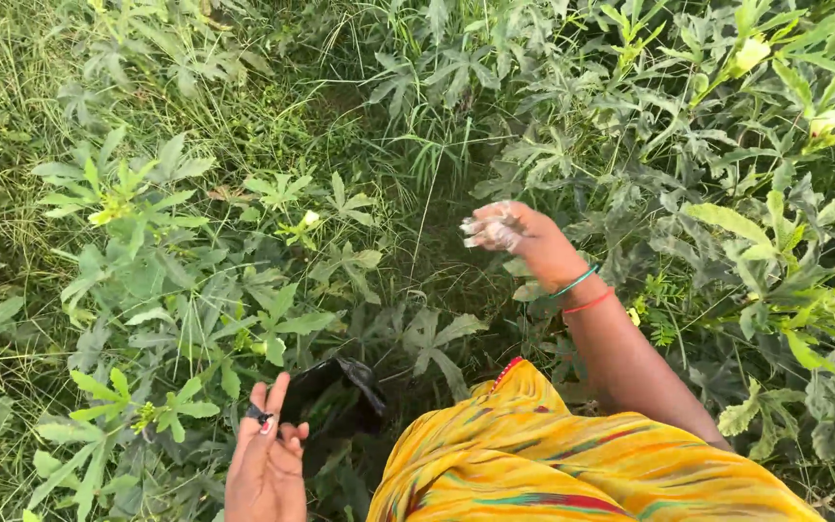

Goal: Picking okra from plants in a field and placing them in a plastic bag.

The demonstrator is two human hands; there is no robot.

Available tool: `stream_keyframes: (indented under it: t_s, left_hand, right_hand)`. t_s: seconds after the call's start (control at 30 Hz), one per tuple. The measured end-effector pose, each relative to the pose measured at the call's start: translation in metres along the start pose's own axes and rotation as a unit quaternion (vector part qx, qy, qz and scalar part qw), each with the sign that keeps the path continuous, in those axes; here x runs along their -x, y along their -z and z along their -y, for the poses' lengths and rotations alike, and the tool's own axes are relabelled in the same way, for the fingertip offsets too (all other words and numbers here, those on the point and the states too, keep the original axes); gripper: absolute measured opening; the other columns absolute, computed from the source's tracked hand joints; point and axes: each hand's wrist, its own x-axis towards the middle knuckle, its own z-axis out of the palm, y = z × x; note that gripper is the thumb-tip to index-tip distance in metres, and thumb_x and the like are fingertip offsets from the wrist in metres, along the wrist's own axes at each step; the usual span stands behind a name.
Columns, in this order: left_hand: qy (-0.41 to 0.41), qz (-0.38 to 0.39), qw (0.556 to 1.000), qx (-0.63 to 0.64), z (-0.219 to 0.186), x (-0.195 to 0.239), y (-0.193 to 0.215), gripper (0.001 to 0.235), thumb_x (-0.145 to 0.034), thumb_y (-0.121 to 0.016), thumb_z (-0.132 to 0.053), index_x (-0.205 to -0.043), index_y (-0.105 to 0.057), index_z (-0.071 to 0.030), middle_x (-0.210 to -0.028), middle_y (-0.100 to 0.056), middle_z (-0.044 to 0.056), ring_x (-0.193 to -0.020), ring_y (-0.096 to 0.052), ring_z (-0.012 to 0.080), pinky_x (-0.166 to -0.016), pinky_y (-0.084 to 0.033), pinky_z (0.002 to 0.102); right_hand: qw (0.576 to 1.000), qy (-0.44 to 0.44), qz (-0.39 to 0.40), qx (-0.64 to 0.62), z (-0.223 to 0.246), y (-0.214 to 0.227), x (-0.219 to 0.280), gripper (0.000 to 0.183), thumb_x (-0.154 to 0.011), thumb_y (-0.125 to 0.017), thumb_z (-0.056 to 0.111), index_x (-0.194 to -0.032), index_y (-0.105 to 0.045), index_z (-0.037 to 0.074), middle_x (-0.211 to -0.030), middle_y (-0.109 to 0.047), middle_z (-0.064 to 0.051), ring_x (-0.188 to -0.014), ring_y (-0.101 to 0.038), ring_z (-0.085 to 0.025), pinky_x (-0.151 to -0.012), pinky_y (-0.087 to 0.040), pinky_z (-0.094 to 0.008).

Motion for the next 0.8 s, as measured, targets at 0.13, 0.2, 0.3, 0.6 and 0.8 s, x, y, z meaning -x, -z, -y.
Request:
stream_keyframes:
  t_s: [0.13, 0.2, 0.3, 0.6, 0.8]
  left_hand:
    - [0.003, 0.0, 1.0, 0.0, 0.002, -0.006, -0.02, 0.07, -0.099, -0.048, -0.012, -0.163, -0.021, 0.0, -0.168, -0.036, 0.02, -0.077, -0.055, 0.0089, -0.091, -0.046, 0.033]
    - [0.01, -0.014, 1.0, -0.004, -0.001, -0.007, -0.041, 0.068, -0.1, -0.047, -0.012, -0.162, -0.021, 0.001, -0.168, -0.036, 0.022, -0.077, -0.054, 0.0098, -0.091, -0.047, 0.034]
    - [0.011, -0.025, 0.999, -0.019, 0.0, -0.013, -0.068, 0.068, -0.1, -0.046, -0.011, -0.162, -0.02, 0.001, -0.167, -0.036, 0.022, -0.078, -0.055, 0.0098, -0.09, -0.047, 0.033]
    - [-0.003, -0.057, 0.998, -0.031, 0.007, -0.043, -0.141, 0.064, -0.099, -0.045, -0.012, -0.159, -0.027, 0.0, -0.165, -0.04, 0.021, -0.087, -0.058, 0.0088, -0.093, -0.048, 0.032]
    - [-0.035, -0.075, 0.996, -0.022, 0.01, -0.069, -0.187, 0.061, -0.098, -0.049, -0.016, -0.155, -0.034, -0.001, -0.164, -0.041, 0.021, -0.087, -0.058, 0.0106, -0.094, -0.047, 0.032]
  right_hand:
    - [0.996, 0.006, -0.088, -0.026, -0.015, 0.051, 0.008, 0.032, -0.103, -0.061, 0.014, -0.133, -0.06, 0.002, -0.123, -0.069, -0.01, -0.107, -0.069, -0.02, -0.095, -0.056, -0.037]
    - [0.991, 0.019, -0.128, -0.039, -0.021, 0.077, 0.006, 0.031, -0.103, -0.062, 0.016, -0.131, -0.061, 0.003, -0.121, -0.07, -0.009, -0.105, -0.07, -0.021, -0.095, -0.057, -0.037]
    - [0.986, 0.001, -0.166, -0.027, -0.023, 0.114, -0.001, 0.028, -0.105, -0.059, 0.015, -0.13, -0.061, 0.003, -0.118, -0.071, -0.01, -0.102, -0.07, -0.021, -0.091, -0.056, -0.036]
    - [0.948, -0.021, -0.292, -0.126, -0.069, 0.25, -0.038, 0.021, -0.108, -0.058, 0.01, -0.128, -0.06, 0.007, -0.117, -0.071, -0.013, -0.095, -0.071, -0.023, -0.082, -0.058, -0.036]
    - [0.94, -0.025, -0.304, -0.151, -0.084, 0.305, -0.085, 0.019, -0.109, -0.057, 0.012, -0.128, -0.061, 0.007, -0.114, -0.072, -0.012, -0.091, -0.072, -0.023, -0.077, -0.057, -0.035]
